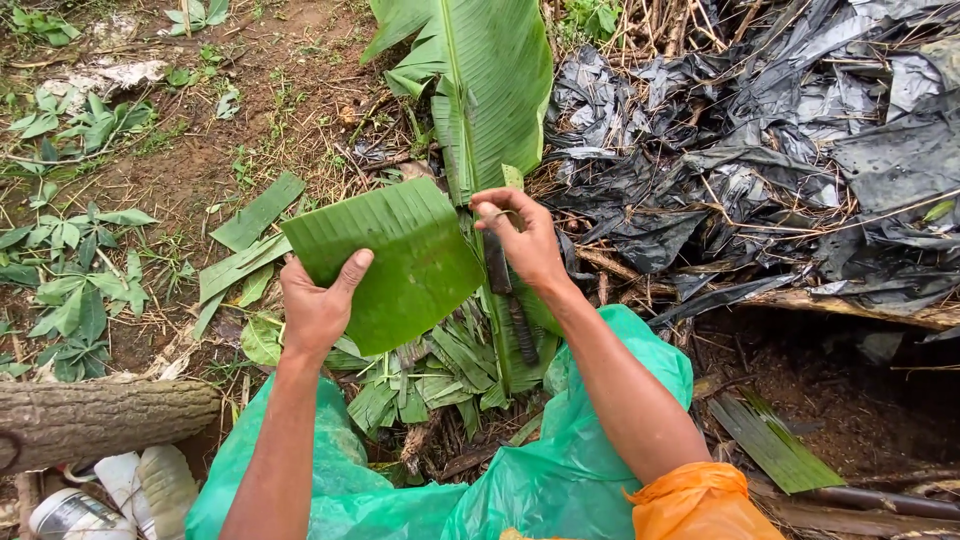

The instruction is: Cutting large banana leaves into smaller pieces using a cleaver and folding them into a stack.

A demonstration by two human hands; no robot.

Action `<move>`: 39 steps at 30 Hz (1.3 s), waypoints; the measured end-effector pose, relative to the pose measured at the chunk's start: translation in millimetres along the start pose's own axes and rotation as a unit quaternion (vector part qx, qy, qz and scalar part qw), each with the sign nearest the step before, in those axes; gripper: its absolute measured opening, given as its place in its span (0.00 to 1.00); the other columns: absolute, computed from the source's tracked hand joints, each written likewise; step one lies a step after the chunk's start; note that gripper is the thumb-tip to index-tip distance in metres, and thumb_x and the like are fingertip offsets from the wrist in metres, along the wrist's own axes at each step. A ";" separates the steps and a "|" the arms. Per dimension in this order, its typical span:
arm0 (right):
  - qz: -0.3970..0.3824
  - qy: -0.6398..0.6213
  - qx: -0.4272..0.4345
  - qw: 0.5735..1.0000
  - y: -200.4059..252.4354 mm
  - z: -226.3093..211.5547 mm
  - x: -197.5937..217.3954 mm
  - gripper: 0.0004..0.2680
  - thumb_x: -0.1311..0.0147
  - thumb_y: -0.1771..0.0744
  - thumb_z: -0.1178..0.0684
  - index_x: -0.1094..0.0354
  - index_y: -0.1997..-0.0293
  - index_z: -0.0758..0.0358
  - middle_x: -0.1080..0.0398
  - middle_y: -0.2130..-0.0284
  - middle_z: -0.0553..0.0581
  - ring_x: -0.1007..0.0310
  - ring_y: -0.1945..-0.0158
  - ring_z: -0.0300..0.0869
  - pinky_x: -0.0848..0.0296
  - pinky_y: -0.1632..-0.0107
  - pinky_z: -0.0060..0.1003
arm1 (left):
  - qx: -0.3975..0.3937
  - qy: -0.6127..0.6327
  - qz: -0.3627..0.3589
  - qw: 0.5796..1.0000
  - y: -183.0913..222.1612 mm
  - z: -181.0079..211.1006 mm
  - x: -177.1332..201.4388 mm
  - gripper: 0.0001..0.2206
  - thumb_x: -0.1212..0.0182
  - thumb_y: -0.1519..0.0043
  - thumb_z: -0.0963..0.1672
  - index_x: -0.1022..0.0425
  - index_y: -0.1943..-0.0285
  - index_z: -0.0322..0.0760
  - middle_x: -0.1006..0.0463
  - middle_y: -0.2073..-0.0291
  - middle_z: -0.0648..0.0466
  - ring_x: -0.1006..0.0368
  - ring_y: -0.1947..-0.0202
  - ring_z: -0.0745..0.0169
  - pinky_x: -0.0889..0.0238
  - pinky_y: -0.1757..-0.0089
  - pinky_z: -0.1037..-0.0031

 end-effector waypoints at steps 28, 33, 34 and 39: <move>-0.110 0.150 -0.023 0.982 10.5 10.7 -12.0 0.04 0.41 0.35 0.61 0.28 0.60 0.61 0.28 0.73 0.52 0.32 0.72 0.35 0.29 0.68 0.29 | 0.042 -0.002 -0.089 0.995 1.8 19.3 -8.0 0.08 0.28 0.40 0.39 0.17 0.54 0.32 0.16 0.65 0.50 0.28 0.62 0.72 0.27 0.57 0.67; -0.038 0.222 0.017 0.974 4.9 17.5 -7.4 0.04 0.44 0.36 0.62 0.31 0.62 0.60 0.27 0.73 0.55 0.30 0.75 0.40 0.31 0.69 0.34 | 0.029 -0.003 -0.080 0.996 2.0 20.2 -8.7 0.07 0.28 0.41 0.39 0.17 0.55 0.34 0.16 0.65 0.51 0.28 0.63 0.72 0.27 0.57 0.68; 0.001 0.210 0.017 0.977 4.3 15.9 -4.4 0.04 0.46 0.35 0.63 0.31 0.62 0.60 0.26 0.72 0.56 0.31 0.75 0.39 0.31 0.69 0.33 | 0.021 -0.003 -0.070 0.997 1.2 21.4 -7.3 0.08 0.28 0.41 0.39 0.17 0.54 0.34 0.16 0.65 0.50 0.28 0.62 0.73 0.27 0.57 0.68; 0.132 0.151 0.049 0.978 -8.0 0.6 28.3 0.04 0.53 0.33 0.65 0.37 0.57 0.64 0.30 0.67 0.60 0.27 0.70 0.45 0.26 0.65 0.36 | 0.024 -0.035 0.017 0.999 -0.6 -19.0 27.8 0.06 0.31 0.36 0.41 0.19 0.52 0.35 0.18 0.63 0.52 0.29 0.63 0.73 0.29 0.56 0.70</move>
Point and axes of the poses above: each hand's wrist, its own y-axis away from the middle knuckle, its own x-axis out of the back of the hand, z = x × y, the point moved 3 cm from there along -y, towards the middle knuckle
